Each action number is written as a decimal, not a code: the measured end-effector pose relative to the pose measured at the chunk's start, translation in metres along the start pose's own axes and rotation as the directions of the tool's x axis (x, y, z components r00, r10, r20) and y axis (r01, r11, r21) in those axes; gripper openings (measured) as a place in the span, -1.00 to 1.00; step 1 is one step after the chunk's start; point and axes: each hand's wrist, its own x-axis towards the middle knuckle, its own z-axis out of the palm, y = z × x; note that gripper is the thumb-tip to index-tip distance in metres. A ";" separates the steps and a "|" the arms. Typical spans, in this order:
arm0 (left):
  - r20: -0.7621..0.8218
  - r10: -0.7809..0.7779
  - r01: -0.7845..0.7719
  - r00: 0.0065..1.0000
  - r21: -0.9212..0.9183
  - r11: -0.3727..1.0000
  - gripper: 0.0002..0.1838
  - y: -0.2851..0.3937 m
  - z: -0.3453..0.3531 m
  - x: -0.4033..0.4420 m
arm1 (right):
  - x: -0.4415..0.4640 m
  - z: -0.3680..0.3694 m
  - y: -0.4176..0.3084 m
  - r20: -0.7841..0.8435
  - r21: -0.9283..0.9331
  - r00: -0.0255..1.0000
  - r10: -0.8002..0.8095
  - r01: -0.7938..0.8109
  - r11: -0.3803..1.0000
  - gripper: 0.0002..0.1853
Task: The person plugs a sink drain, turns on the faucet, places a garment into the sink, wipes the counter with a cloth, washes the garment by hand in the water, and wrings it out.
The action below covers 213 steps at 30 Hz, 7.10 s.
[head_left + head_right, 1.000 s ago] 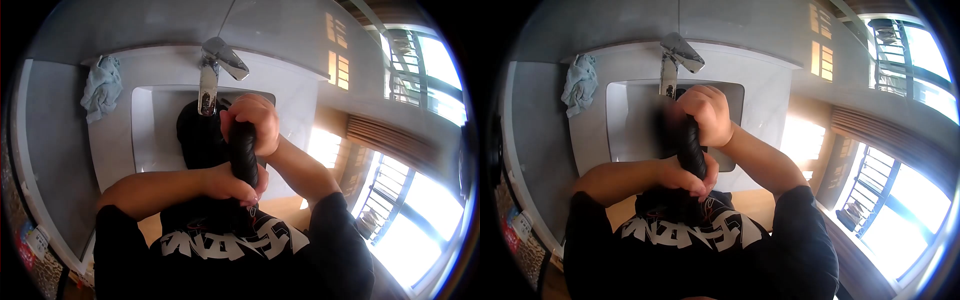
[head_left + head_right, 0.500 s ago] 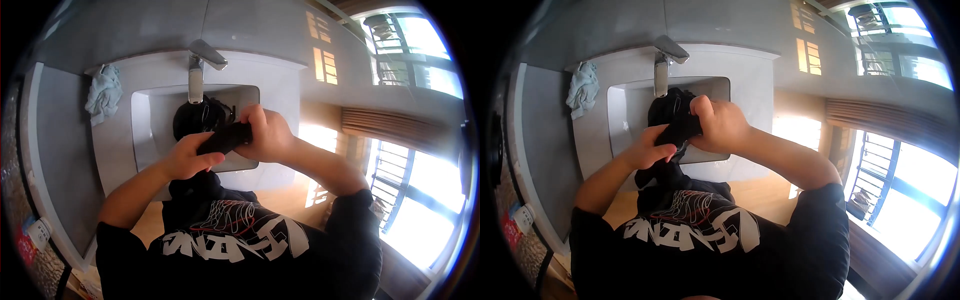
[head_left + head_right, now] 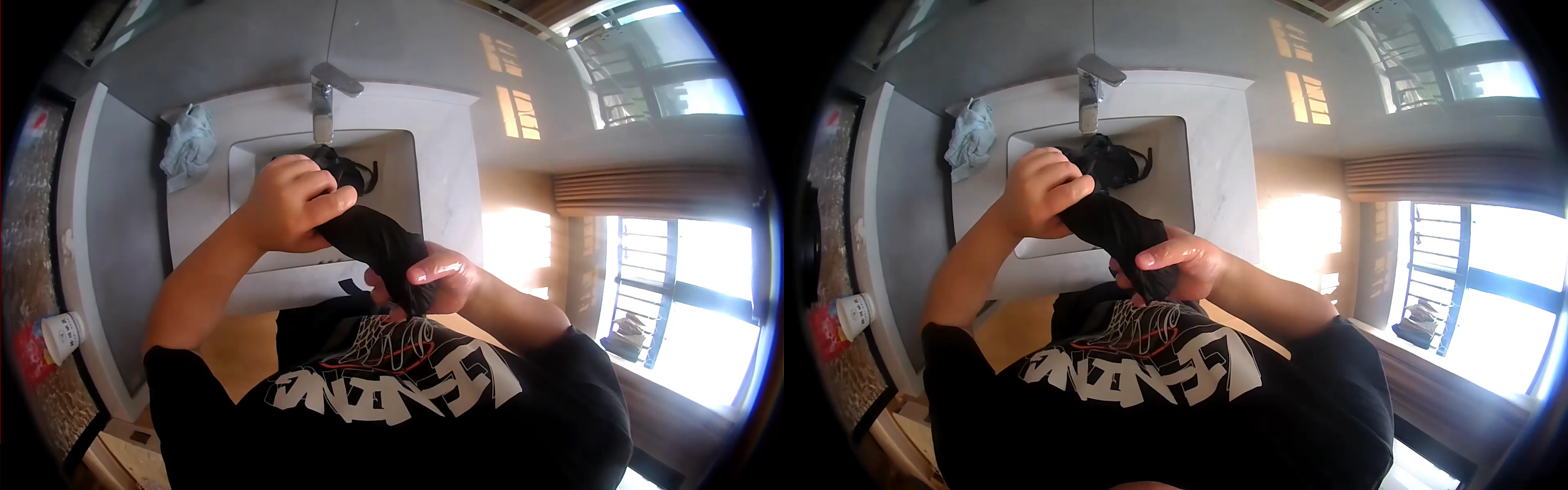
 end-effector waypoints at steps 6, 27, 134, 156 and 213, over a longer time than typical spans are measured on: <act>0.030 0.116 -0.117 0.993 0.061 0.991 -0.66 -0.007 0.002 0.004 | -0.002 0.026 -0.008 -0.090 -0.285 0.968 0.233 -0.249 0.926 -0.49; 0.776 -0.112 0.447 0.621 -0.468 -0.762 -0.85 -0.020 0.069 0.026 | 0.143 -0.024 -0.180 0.929 -0.367 0.090 -0.360 0.373 -0.852 -0.66; -0.053 -0.487 0.463 0.872 -0.231 0.856 0.17 0.000 -0.043 0.130 | 0.043 0.065 -0.104 0.282 -0.309 0.489 -0.825 0.861 0.404 -0.78; -0.088 -0.640 0.473 0.764 -0.597 0.648 -0.80 0.029 -0.014 0.133 | -0.040 0.031 -0.042 0.297 -0.805 0.783 -0.547 0.513 0.298 -0.26; -0.428 -0.216 0.291 0.878 0.117 0.950 -0.82 0.100 -0.155 0.285 | -0.042 0.154 -0.115 0.601 -0.754 0.204 -0.773 0.465 -0.464 -0.23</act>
